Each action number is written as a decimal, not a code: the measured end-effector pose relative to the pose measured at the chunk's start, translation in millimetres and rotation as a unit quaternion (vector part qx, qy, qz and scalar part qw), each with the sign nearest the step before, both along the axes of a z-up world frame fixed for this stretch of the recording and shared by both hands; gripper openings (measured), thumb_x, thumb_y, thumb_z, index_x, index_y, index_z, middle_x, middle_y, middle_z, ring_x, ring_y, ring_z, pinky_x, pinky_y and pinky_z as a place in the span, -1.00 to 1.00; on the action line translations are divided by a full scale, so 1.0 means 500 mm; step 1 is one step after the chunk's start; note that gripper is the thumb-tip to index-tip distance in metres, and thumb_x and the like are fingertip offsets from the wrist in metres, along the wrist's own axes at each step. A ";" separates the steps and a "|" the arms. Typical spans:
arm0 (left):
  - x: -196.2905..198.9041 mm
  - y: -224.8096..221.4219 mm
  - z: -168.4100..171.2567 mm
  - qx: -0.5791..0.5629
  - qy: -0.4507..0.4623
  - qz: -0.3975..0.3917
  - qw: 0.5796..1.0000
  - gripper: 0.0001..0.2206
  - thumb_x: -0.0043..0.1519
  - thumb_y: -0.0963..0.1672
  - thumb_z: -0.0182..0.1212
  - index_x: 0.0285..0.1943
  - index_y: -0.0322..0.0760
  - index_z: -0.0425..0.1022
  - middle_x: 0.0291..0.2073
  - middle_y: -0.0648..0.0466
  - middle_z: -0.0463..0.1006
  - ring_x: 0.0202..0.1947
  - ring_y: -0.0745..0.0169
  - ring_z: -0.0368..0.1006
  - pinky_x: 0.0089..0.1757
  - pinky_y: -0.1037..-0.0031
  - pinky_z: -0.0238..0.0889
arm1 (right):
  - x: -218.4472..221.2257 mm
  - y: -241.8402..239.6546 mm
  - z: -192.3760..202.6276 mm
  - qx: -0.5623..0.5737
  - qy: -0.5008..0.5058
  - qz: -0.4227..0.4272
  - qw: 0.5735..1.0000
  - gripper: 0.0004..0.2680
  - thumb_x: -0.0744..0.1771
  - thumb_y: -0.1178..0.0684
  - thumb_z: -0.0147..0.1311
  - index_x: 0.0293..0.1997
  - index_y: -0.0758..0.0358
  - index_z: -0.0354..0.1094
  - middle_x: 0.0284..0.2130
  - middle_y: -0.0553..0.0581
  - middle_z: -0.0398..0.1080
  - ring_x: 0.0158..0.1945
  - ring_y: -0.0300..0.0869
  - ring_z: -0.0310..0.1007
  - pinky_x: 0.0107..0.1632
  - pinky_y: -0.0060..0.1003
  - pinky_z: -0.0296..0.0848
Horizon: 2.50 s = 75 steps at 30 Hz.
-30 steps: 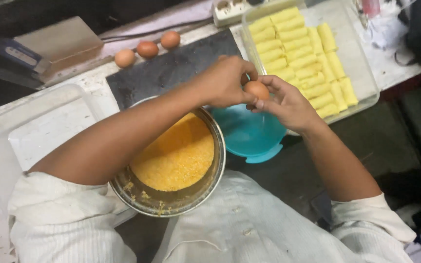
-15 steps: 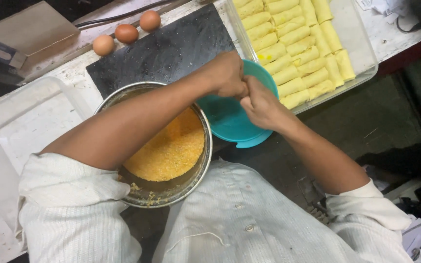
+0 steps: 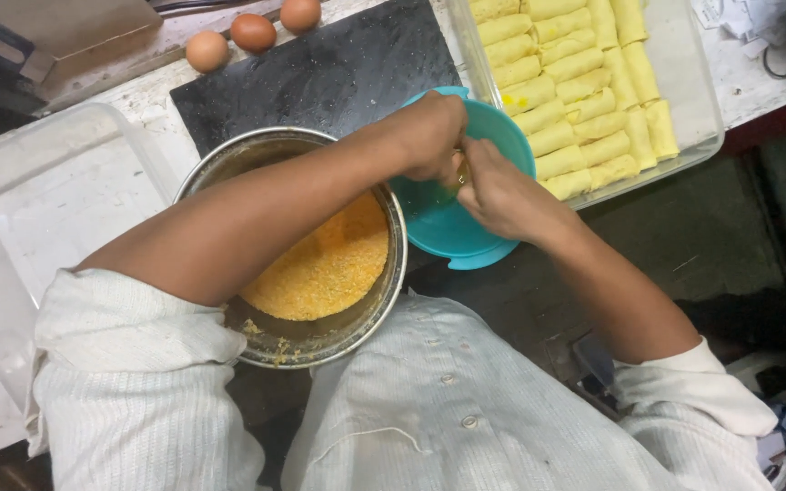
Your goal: Cracking eggs into a bowl, mixing them, and then dipping rolls into the egg wash and breadcrumbs to coat them.
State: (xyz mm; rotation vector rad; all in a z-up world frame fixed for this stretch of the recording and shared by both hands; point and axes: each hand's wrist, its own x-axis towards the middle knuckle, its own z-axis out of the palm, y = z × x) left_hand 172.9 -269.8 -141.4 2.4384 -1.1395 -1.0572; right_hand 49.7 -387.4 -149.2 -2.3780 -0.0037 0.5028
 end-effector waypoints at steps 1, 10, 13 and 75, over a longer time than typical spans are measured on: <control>-0.004 0.015 0.013 0.001 -0.001 0.002 1.000 -0.75 0.01 -0.13 0.34 -0.60 -0.20 0.30 -0.65 0.07 0.31 -0.66 0.25 0.07 -0.62 0.34 -0.07 | -0.001 -0.014 -0.016 0.001 -0.001 0.002 1.000 -0.74 0.29 0.13 -0.24 0.09 0.27 0.09 -0.13 0.34 0.20 -0.07 0.11 0.24 -0.07 -0.05 0.23; -0.049 0.054 0.051 -0.226 -0.356 -0.122 0.898 -0.85 -0.06 -0.27 0.30 -0.34 -0.24 0.53 -0.60 -0.03 0.53 -0.48 -0.09 0.57 -0.43 0.14 0.47 | -0.024 -0.042 0.058 -0.218 -0.286 0.081 0.929 -0.79 0.26 0.08 0.18 -0.10 0.24 0.27 -0.18 0.20 0.34 -0.16 0.09 0.46 -0.19 -0.08 0.48; -0.033 0.073 0.082 -0.259 -0.291 -0.126 0.912 -0.83 -0.03 -0.28 0.27 -0.29 -0.28 0.48 -0.51 -0.08 0.53 -0.45 -0.17 0.54 -0.40 0.10 0.46 | -0.023 -0.031 0.094 -0.155 -0.302 0.041 0.940 -0.71 0.26 0.14 0.24 0.06 0.27 0.30 -0.01 0.13 0.33 -0.27 -0.12 0.50 -0.26 -0.25 0.56; -0.056 0.432 0.184 -0.153 -0.200 0.334 0.908 -0.71 0.21 -0.05 0.24 0.05 -0.23 0.54 -0.11 0.06 0.62 -0.23 0.11 0.55 -0.27 0.22 0.33 | 0.616 0.133 -0.134 -0.177 -0.276 0.290 0.899 -0.63 0.23 -0.05 0.16 0.11 0.19 0.21 -0.09 0.39 0.34 -0.10 0.37 0.37 -0.01 0.13 0.20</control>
